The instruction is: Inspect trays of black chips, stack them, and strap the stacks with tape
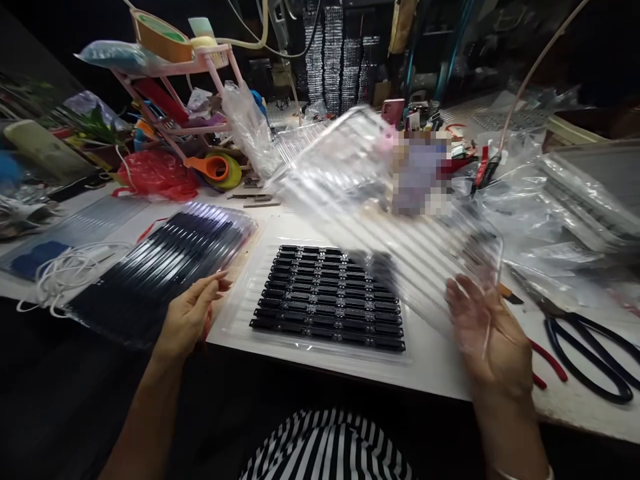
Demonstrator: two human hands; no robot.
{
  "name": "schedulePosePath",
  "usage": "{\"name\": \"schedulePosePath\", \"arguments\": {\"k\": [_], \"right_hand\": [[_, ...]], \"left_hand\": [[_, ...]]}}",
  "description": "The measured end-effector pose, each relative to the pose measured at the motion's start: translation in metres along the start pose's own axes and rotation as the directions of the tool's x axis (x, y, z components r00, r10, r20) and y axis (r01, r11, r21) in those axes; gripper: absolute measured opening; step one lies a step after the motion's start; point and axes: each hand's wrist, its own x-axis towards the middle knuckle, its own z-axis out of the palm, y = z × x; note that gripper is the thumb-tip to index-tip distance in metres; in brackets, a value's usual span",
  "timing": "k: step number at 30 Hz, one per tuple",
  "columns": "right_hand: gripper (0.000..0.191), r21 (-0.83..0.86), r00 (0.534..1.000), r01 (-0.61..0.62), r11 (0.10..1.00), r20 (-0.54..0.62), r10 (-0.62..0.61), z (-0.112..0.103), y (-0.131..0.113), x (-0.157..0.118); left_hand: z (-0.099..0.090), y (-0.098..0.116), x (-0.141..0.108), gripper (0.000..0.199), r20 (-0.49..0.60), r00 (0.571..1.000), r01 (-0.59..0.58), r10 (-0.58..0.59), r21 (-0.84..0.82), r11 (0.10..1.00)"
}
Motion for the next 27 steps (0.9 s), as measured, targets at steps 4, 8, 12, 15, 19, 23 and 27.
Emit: {"name": "schedulePosePath", "arguments": {"k": [4, 8, 12, 15, 19, 23, 27], "right_hand": [[0.028, 0.005, 0.978, -0.172, 0.985, -0.120, 0.172, -0.037, 0.009, 0.010], [0.023, 0.002, 0.993, -0.091, 0.996, -0.072, 0.091, -0.052, 0.022, 0.015], [0.023, -0.025, 0.999, -0.034, 0.999, -0.032, 0.034, -0.051, 0.025, 0.017], [0.022, 0.007, 0.998, -0.053, 0.999, -0.024, 0.053, -0.048, 0.022, 0.017], [0.021, 0.101, 0.994, -0.079, 0.992, -0.063, 0.086, -0.043, 0.018, 0.013], [0.020, 0.177, 0.992, -0.087, 0.980, -0.075, 0.101, -0.039, 0.015, 0.012], [0.023, 0.312, 0.986, -0.106, 0.944, -0.088, 0.140, -0.035, 0.011, 0.012]], "left_hand": [[0.025, 0.021, -0.002, 0.052, 0.250, 0.940, -0.316, 0.231, 0.386, 0.867], [0.053, 0.016, 0.000, 0.072, 0.425, 0.891, -0.368, 0.156, 0.479, 0.797], [0.065, 0.003, -0.001, 0.073, 0.460, 0.877, -0.381, 0.138, 0.490, 0.784], [0.066, -0.001, -0.002, 0.070, 0.462, 0.874, -0.389, 0.151, 0.477, 0.788], [0.065, 0.000, -0.001, 0.072, 0.458, 0.879, -0.369, 0.134, 0.476, 0.798], [0.062, 0.008, 0.002, 0.070, 0.415, 0.899, -0.311, 0.140, 0.380, 0.871], [0.057, 0.034, 0.003, 0.049, 0.242, 0.962, -0.151, 0.130, 0.069, 0.986]]}}
